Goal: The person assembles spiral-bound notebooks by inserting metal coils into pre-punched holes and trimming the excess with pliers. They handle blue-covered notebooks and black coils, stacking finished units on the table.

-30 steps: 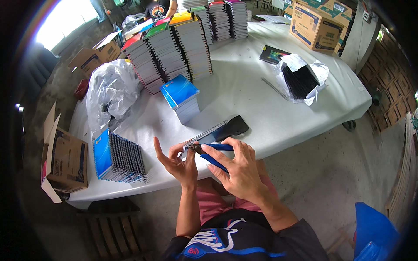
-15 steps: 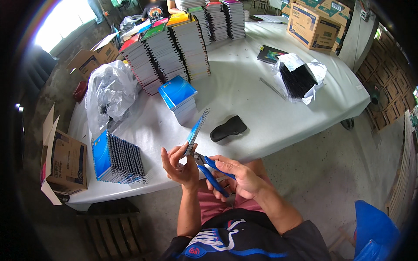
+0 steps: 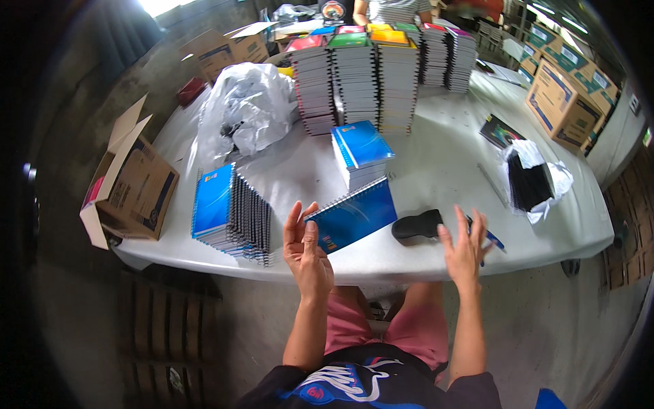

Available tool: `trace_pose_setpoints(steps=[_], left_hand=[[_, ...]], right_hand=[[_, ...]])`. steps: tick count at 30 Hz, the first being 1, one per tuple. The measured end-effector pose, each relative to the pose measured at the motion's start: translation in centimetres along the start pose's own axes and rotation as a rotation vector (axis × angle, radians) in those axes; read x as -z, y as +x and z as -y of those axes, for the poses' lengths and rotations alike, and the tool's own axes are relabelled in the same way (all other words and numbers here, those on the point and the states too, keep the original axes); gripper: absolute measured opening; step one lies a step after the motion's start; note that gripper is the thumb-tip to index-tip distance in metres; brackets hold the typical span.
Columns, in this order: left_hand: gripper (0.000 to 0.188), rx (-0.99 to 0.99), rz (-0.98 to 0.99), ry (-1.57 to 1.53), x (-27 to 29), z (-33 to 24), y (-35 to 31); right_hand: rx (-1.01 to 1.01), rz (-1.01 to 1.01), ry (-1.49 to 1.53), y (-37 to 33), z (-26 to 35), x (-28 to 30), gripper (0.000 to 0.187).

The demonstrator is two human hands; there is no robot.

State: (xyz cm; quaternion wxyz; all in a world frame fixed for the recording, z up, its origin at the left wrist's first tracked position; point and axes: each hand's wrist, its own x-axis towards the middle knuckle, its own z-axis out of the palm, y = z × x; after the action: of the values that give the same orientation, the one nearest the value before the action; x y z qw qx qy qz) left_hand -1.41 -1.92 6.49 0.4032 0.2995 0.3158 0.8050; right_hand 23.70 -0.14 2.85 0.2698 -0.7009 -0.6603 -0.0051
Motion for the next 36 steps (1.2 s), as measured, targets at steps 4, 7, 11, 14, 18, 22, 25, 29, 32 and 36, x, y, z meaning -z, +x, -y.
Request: trace_pose_setpoints(steps=[4,7,11,14,18,22,25,29,32,36], left_hand=[[0.040,-0.045,0.050,-0.079,0.1,-2.9,-0.2],[0.038,-0.348,0.074,0.100,1.2,-5.7,0.1],[0.037,-0.729,-0.120,0.590,4.4,-10.6,1.7],[0.040,-0.760,-0.356,0.769,7.1,-13.2,3.3],[0.043,-0.569,-0.382,0.828,10.9,-12.5,6.0],[0.041,-0.445,-0.265,0.848,13.4,-10.6,7.6],[0.042,-0.398,-0.249,0.626,12.8,-10.1,7.8],[0.040,-0.427,-0.213,0.641,12.5,-9.7,8.5],[0.043,-0.409,-0.206,0.630,12.4,-9.8,8.7],[0.046,-0.485,-0.206,0.699,12.9,-10.0,8.3]], right_hand=[[0.013,0.370,1.218,0.4,8.7,-0.4,0.057],[-0.135,0.426,1.858,1.8,16.4,0.5,0.060],[-0.013,0.503,1.823,6.5,23.8,0.5,0.055],[0.115,0.698,1.700,9.2,29.7,-0.8,0.052],[0.451,0.675,1.195,11.0,33.7,-4.4,0.057],[0.635,0.424,0.563,11.1,34.5,-6.9,0.074],[0.504,0.406,0.829,11.2,34.6,-8.6,0.071],[0.315,0.588,1.242,9.5,36.3,-12.1,0.075],[0.320,0.538,1.209,8.6,36.9,-11.5,0.077],[0.313,0.438,1.180,11.0,34.0,-11.5,0.072]])
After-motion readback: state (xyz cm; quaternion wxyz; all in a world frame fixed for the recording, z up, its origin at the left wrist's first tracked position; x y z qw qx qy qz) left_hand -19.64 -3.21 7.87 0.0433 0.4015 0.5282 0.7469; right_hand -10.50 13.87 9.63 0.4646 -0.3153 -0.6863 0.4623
